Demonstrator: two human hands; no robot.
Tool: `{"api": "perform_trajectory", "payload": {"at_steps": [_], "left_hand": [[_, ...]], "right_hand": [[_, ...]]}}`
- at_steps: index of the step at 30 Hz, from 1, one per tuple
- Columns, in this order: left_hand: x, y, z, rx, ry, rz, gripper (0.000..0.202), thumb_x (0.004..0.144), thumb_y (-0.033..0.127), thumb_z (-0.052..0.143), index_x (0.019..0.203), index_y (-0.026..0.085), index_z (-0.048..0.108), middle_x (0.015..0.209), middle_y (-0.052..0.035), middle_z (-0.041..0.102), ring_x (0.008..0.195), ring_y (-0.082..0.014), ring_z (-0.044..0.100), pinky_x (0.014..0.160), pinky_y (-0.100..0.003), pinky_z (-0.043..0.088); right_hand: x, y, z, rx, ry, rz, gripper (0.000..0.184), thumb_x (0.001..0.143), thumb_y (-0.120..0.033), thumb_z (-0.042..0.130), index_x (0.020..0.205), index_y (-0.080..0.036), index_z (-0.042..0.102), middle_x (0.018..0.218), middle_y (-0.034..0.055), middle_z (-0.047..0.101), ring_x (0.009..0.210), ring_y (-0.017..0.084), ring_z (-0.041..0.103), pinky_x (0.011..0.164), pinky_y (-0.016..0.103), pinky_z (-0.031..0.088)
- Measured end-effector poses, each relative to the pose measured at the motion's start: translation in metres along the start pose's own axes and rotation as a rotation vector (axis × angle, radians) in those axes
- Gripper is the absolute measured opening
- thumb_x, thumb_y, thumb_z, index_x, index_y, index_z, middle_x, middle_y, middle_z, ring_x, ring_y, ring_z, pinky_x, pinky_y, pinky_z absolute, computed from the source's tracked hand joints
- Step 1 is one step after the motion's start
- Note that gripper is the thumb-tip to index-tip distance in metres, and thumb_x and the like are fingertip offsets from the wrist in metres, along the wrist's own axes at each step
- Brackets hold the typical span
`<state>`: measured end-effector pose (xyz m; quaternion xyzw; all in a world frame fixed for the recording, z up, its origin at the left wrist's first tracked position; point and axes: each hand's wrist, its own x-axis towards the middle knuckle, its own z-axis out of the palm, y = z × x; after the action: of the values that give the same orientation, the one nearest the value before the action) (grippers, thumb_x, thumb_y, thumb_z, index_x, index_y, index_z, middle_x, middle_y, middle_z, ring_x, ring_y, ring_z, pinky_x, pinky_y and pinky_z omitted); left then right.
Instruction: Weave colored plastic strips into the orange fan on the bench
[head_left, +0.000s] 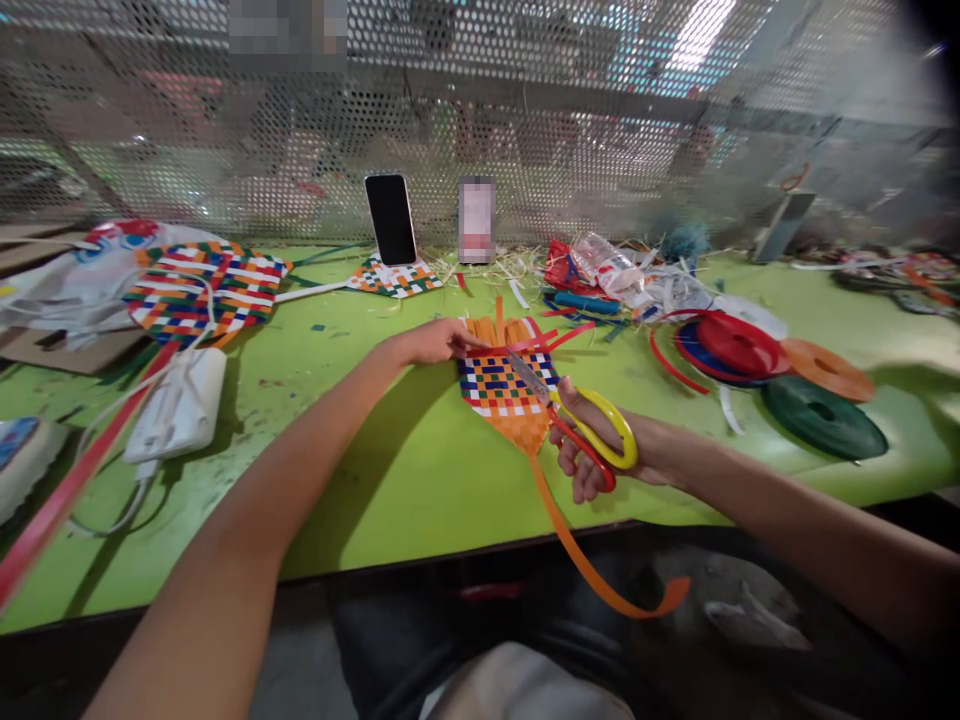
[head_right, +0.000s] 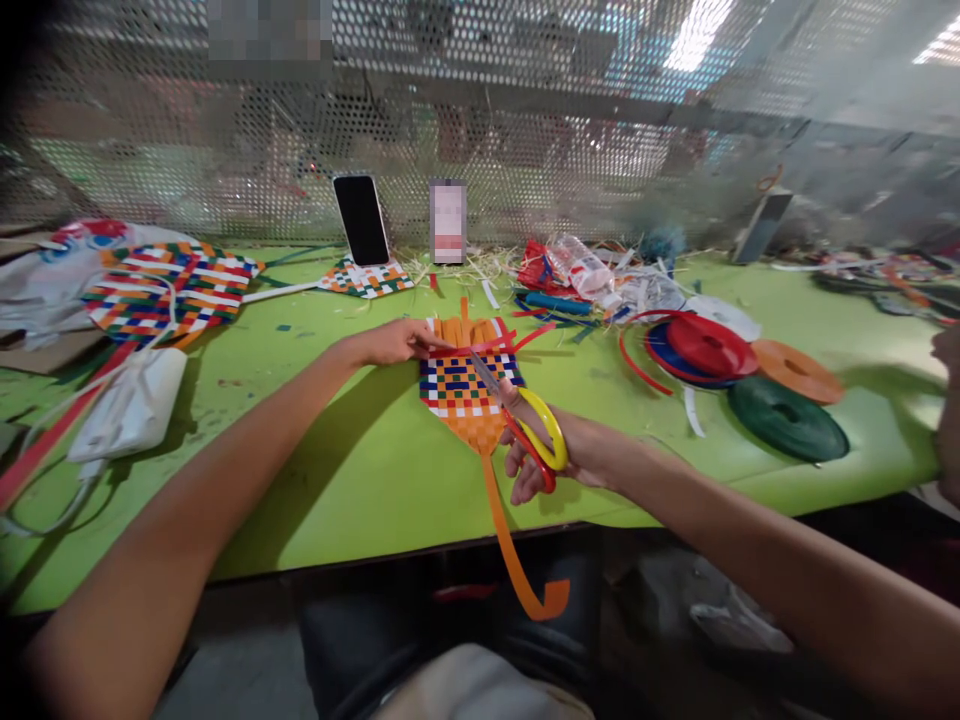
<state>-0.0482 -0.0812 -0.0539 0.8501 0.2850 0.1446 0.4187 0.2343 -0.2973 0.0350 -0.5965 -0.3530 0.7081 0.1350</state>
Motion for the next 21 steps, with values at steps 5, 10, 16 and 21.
{"api": "perform_trajectory", "payload": {"at_steps": [5, 10, 16, 21], "left_hand": [[0.002, -0.001, 0.001, 0.015, -0.003, -0.028, 0.063, 0.08, -0.003, 0.058, 0.136, 0.019, 0.079, 0.116, -0.0094, 0.082, 0.096, -0.0149, 0.072, 0.091, -0.025, 0.055], [0.0, 0.003, -0.001, 0.101, 0.027, -0.01, 0.055, 0.085, 0.003, 0.065, 0.136, 0.02, 0.078, 0.117, -0.0097, 0.078, 0.094, -0.0155, 0.067, 0.09, -0.026, 0.054], [0.0, 0.002, -0.003, 0.105, 0.025, 0.022, 0.048, 0.088, 0.006, 0.068, 0.132, 0.021, 0.081, 0.116, -0.0099, 0.08, 0.098, -0.0175, 0.069, 0.093, -0.028, 0.054], [0.0, 0.001, -0.001, 0.039, 0.016, 0.007, 0.05, 0.088, 0.004, 0.067, 0.132, 0.021, 0.081, 0.118, -0.0104, 0.082, 0.099, -0.0188, 0.072, 0.095, -0.03, 0.055]], "right_hand": [[0.006, 0.001, 0.009, 0.019, 0.012, 0.013, 0.072, 0.095, -0.09, 0.044, 0.09, -0.019, 0.057, 0.066, 0.0087, 0.069, 0.051, 0.024, 0.074, 0.043, 0.029, 0.061], [0.007, -0.001, 0.014, 0.042, 0.032, -0.025, 0.069, 0.098, -0.086, 0.043, 0.098, -0.019, 0.056, 0.065, 0.0097, 0.07, 0.05, 0.025, 0.074, 0.042, 0.029, 0.06], [0.013, 0.003, 0.011, 0.063, 0.034, -0.049, 0.069, 0.099, -0.084, 0.045, 0.101, -0.017, 0.058, 0.065, 0.0095, 0.07, 0.046, 0.024, 0.071, 0.042, 0.031, 0.06], [0.011, 0.001, 0.017, 0.091, 0.033, -0.08, 0.061, 0.1, -0.079, 0.053, 0.099, -0.018, 0.057, 0.062, 0.006, 0.069, 0.045, 0.022, 0.07, 0.041, 0.029, 0.059]]}}
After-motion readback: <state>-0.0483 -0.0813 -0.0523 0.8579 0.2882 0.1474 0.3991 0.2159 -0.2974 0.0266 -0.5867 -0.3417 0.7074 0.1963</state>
